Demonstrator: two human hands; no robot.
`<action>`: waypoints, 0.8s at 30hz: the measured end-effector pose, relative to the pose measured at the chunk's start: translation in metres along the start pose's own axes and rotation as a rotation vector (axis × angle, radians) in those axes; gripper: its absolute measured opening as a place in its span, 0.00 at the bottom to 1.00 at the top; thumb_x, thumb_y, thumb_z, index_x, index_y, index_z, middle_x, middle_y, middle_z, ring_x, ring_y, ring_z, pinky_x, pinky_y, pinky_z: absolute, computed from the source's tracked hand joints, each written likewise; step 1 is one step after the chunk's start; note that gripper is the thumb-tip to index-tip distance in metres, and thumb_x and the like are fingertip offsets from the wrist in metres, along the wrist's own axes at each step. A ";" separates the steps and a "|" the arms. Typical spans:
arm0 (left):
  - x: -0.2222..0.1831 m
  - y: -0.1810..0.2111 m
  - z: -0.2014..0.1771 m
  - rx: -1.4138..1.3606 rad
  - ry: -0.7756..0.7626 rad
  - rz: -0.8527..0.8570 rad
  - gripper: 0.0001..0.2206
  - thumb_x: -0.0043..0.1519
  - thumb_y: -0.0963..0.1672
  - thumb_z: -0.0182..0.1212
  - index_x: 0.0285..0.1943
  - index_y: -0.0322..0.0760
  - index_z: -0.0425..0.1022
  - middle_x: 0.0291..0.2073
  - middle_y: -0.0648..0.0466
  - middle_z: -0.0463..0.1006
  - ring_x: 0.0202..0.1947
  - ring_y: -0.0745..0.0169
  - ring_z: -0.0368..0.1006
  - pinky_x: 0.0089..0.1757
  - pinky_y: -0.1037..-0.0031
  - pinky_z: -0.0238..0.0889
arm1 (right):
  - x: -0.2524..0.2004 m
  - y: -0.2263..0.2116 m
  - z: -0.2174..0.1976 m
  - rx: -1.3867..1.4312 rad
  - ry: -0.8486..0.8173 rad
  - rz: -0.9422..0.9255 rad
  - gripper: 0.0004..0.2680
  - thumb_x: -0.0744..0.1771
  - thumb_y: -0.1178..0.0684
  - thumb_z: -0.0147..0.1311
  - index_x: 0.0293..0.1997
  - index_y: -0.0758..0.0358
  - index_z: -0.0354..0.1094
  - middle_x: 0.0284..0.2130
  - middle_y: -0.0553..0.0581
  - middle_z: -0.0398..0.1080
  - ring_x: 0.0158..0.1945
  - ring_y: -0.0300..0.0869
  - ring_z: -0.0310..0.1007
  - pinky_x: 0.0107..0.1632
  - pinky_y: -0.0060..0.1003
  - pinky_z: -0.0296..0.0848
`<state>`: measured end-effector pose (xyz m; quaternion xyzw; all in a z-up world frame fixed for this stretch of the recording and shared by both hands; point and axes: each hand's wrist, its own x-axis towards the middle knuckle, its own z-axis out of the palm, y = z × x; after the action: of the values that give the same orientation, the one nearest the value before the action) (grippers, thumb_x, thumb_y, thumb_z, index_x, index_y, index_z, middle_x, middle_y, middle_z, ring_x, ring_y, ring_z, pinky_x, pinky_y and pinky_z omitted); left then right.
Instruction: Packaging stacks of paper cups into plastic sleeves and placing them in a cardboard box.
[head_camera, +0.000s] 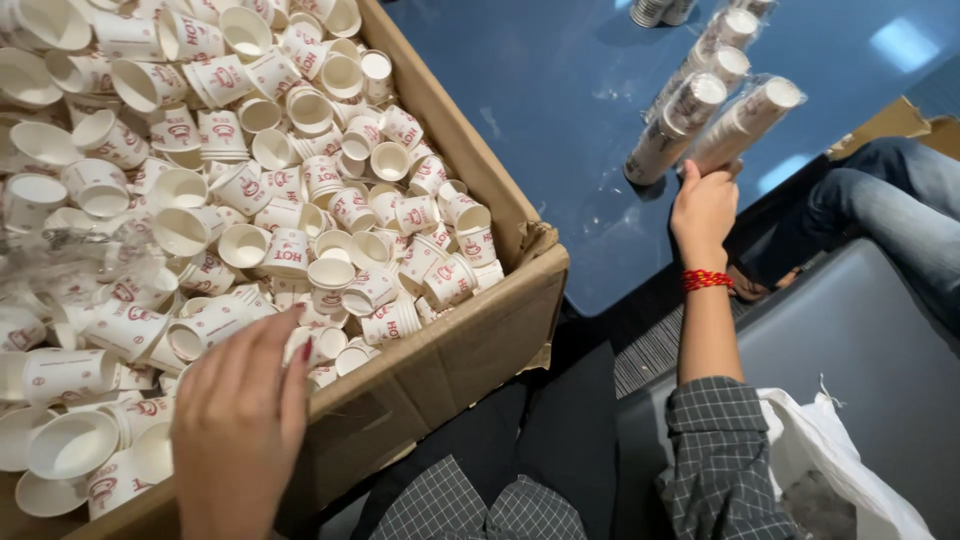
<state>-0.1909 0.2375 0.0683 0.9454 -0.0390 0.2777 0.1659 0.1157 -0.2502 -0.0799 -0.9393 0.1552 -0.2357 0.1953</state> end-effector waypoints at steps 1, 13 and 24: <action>0.000 -0.011 -0.005 0.106 -0.056 -0.092 0.16 0.63 0.42 0.62 0.60 0.34 0.76 0.50 0.47 0.80 0.51 0.48 0.76 0.54 0.59 0.65 | 0.012 0.006 0.012 -0.055 0.034 -0.057 0.24 0.73 0.43 0.51 0.59 0.88 0.57 0.54 0.88 0.64 0.56 0.72 0.66 0.59 0.58 0.64; 0.006 -0.017 0.002 0.026 -0.192 -0.288 0.17 0.63 0.46 0.59 0.57 0.31 0.75 0.42 0.43 0.80 0.45 0.41 0.74 0.48 0.56 0.63 | 0.047 0.034 0.036 -0.095 0.002 -0.126 0.25 0.71 0.48 0.48 0.65 0.91 0.51 0.66 0.97 0.44 0.65 0.78 0.53 0.68 0.57 0.52; 0.003 -0.025 -0.004 -0.334 -0.321 -0.161 0.18 0.64 0.43 0.57 0.62 0.29 0.70 0.47 0.41 0.79 0.49 0.41 0.73 0.49 0.58 0.64 | -0.150 -0.049 -0.059 -0.174 -0.018 -0.334 0.22 0.76 0.46 0.51 0.62 0.88 0.58 0.67 0.87 0.54 0.64 0.73 0.62 0.66 0.57 0.62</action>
<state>-0.1860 0.2625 0.0654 0.9370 -0.0348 0.0998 0.3331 -0.0299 -0.1674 -0.0681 -0.9674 0.0151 -0.2420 0.0726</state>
